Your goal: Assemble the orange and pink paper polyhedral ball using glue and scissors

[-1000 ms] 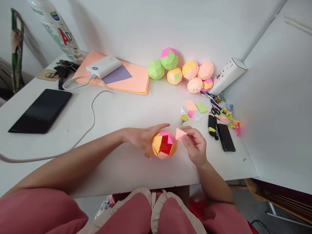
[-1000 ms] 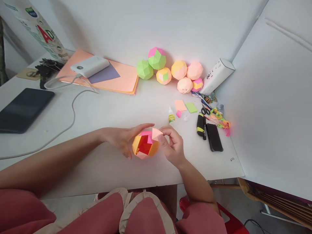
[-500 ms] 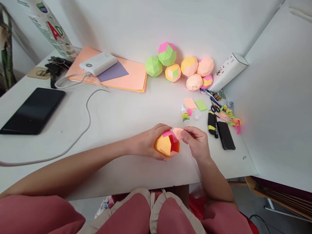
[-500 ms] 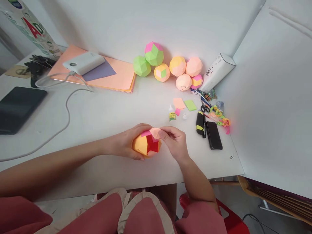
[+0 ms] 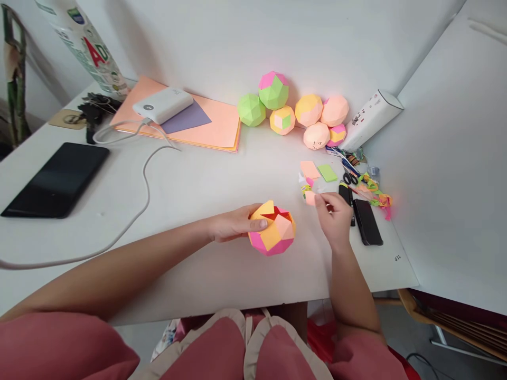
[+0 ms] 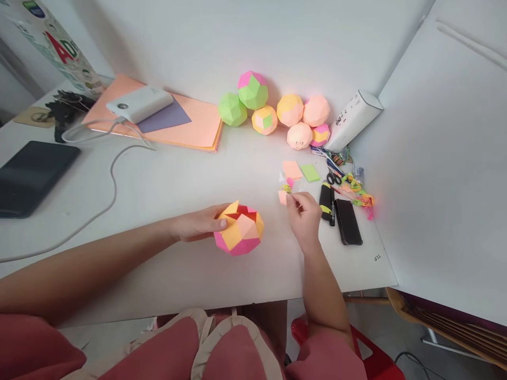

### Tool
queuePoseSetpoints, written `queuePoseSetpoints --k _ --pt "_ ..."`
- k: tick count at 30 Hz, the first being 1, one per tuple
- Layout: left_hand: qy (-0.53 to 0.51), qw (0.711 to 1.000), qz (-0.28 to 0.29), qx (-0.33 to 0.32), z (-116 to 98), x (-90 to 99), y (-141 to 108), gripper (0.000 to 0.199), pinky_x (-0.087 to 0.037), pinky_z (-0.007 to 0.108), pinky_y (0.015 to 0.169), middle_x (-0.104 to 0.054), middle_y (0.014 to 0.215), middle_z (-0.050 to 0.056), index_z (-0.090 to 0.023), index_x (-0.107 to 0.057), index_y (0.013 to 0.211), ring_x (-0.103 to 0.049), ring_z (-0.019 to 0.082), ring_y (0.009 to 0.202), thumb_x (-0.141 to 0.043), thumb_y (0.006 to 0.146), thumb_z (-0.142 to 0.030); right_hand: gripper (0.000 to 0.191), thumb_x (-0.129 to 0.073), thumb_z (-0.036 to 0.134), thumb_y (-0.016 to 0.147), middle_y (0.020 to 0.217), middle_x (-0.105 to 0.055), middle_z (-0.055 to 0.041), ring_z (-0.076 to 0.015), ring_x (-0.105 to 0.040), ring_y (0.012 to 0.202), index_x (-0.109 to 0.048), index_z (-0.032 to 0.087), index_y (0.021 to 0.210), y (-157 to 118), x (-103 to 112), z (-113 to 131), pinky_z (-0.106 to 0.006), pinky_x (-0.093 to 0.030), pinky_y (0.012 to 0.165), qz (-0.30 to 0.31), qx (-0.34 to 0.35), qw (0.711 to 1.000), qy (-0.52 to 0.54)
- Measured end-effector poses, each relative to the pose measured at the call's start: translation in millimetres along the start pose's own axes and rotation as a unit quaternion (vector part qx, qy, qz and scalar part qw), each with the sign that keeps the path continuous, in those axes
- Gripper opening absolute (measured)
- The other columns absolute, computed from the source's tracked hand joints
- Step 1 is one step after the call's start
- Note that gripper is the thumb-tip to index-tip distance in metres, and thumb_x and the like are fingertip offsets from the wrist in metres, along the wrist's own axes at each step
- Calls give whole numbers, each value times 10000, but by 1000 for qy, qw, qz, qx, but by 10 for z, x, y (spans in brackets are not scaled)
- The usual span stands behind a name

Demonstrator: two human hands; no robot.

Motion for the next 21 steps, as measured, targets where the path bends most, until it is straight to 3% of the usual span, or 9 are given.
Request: queuePoseSetpoints --k 3,9,13,16,18,21 --pt "-47 999 26 8 63 4 10 746 -586 345 824 -628 1274 126 -238 -582 1244 -644 281 1100 -765 682 -693 277 -559 356 903 754 -696 -51 -199 -609 731 -676 221 691 9 -181 -163 -329 -469 623 101 29 991 -83" --pt "-12 999 14 -27 41 4 13 725 -577 338 813 -635 1251 125 -220 -578 1208 -650 271 1078 -797 671 -656 290 -574 364 907 760 -700 -60 -211 -601 739 -688 236 674 -56 -244 -216 -340 -466 632 121 45 985 -117" --pt "76 994 -66 -39 -7 68 -9 752 -580 344 748 -631 1182 110 -210 -522 1222 -654 269 1024 -855 639 -550 212 -567 346 918 883 -711 -81 -180 -605 691 -720 216 854 -64 -98 14 -334 -477 589 26 65 993 -94" --pt "129 983 -121 -44 -31 102 -38 834 -585 345 729 -618 1174 93 -237 -457 1301 -653 264 1013 -878 622 -476 165 -573 282 918 808 -696 -67 -185 -623 717 -714 228 850 -130 -5 318 -329 -506 574 -27 130 991 -4" --pt "164 974 -147 -57 -51 109 -54 871 -586 354 738 -623 1166 83 -252 -429 1330 -656 265 1007 -884 615 -451 121 -604 279 894 891 -707 -72 -225 -644 879 -719 250 867 -197 -34 510 -405 -568 739 19 189 981 32" --pt "245 948 -188 -83 -88 118 -70 909 -577 412 820 -615 1212 101 -243 -437 1346 -635 298 1068 -890 592 -469 125 -652 329 866 1179 -668 -95 -297 -573 1186 -719 261 946 -297 -118 652 -545 -510 991 98 242 964 48"
Point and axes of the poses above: each hand's wrist, its own y-axis towards the middle knuckle, its own x-axis out of the back of the hand, z = x × y, the point moved 5 cm from there along y, towards the middle knuckle
